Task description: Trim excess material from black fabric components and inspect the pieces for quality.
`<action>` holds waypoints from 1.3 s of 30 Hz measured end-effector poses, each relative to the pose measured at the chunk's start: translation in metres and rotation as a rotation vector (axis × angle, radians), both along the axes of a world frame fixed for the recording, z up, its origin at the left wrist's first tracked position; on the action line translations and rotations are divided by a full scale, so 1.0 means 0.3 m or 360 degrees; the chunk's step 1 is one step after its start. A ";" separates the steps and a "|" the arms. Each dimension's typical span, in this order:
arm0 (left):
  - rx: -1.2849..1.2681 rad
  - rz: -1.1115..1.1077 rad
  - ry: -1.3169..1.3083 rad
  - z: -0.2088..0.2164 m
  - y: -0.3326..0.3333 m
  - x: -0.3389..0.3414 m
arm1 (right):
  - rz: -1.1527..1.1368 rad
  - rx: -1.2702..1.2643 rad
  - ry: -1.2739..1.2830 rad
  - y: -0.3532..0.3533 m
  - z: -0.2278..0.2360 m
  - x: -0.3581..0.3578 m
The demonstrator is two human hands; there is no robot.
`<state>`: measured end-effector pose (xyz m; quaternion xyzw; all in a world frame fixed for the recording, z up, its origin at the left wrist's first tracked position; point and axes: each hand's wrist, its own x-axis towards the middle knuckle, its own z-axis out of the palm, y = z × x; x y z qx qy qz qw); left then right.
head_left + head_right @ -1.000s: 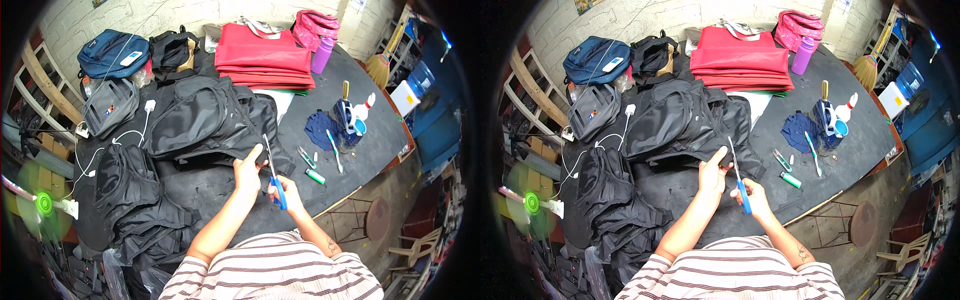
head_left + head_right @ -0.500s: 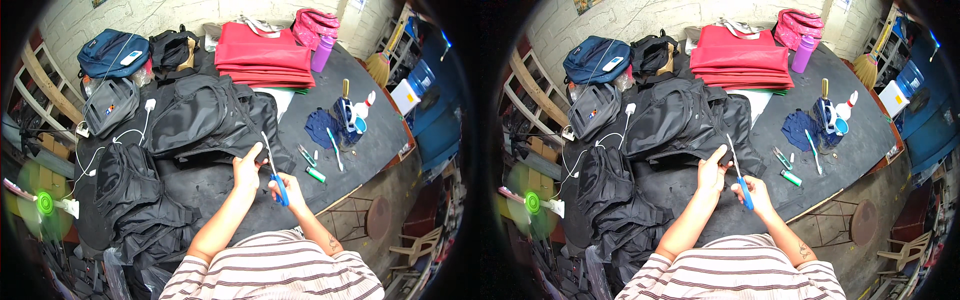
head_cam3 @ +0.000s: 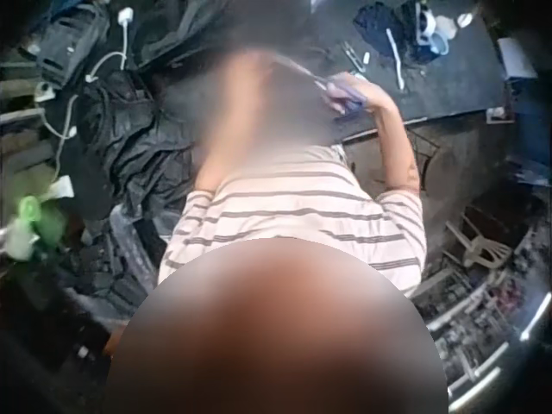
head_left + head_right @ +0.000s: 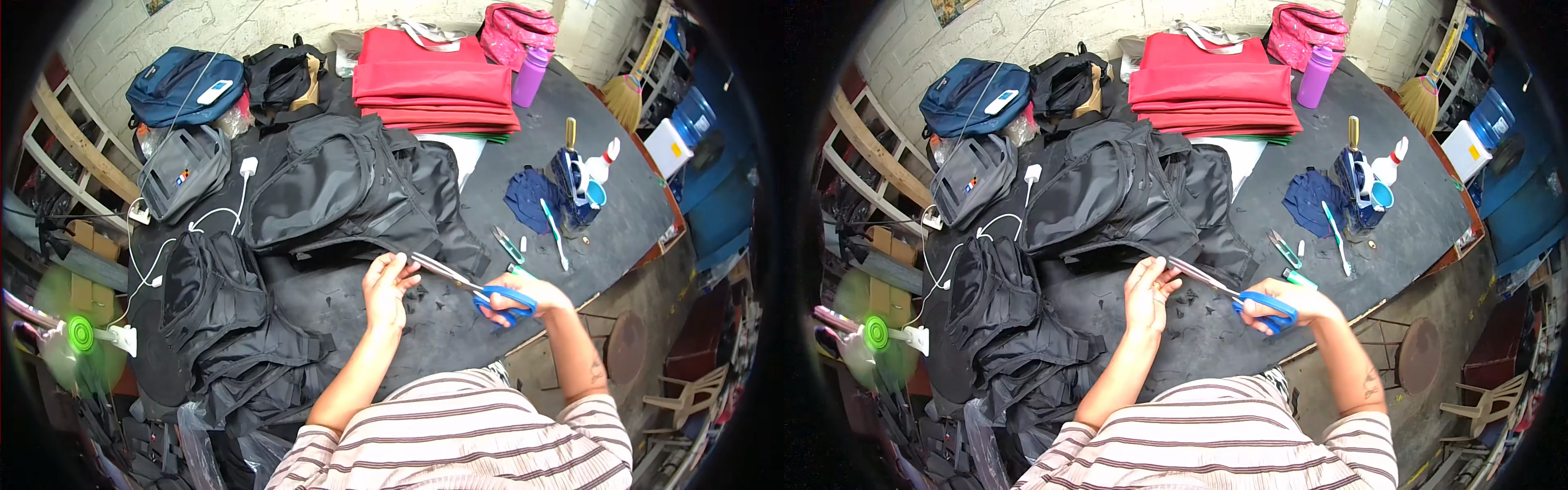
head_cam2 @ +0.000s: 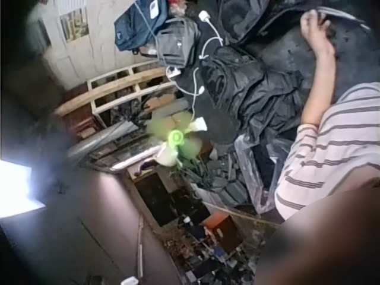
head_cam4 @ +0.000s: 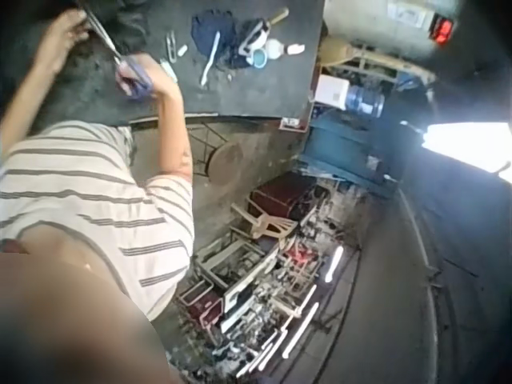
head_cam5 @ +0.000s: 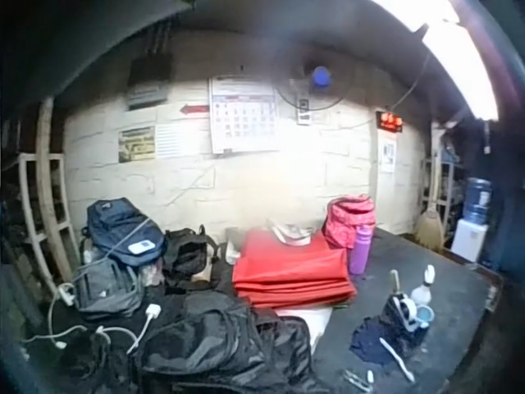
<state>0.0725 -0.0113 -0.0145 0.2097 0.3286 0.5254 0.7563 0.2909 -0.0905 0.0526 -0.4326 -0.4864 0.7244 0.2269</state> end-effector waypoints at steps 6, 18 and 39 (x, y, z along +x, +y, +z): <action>0.0005 -0.0200 0.0058 -0.004 0.003 -0.022 | 0.0174 -0.0206 -0.0452 0.078 0.079 0.055; -0.0056 -0.0224 -0.0015 -0.004 -0.010 -0.046 | 0.0480 -0.0168 -0.0591 0.245 0.134 0.017; -0.0087 -0.0176 -0.0025 -0.019 -0.019 -0.067 | 0.0397 -0.0048 -0.0994 0.251 0.161 -0.046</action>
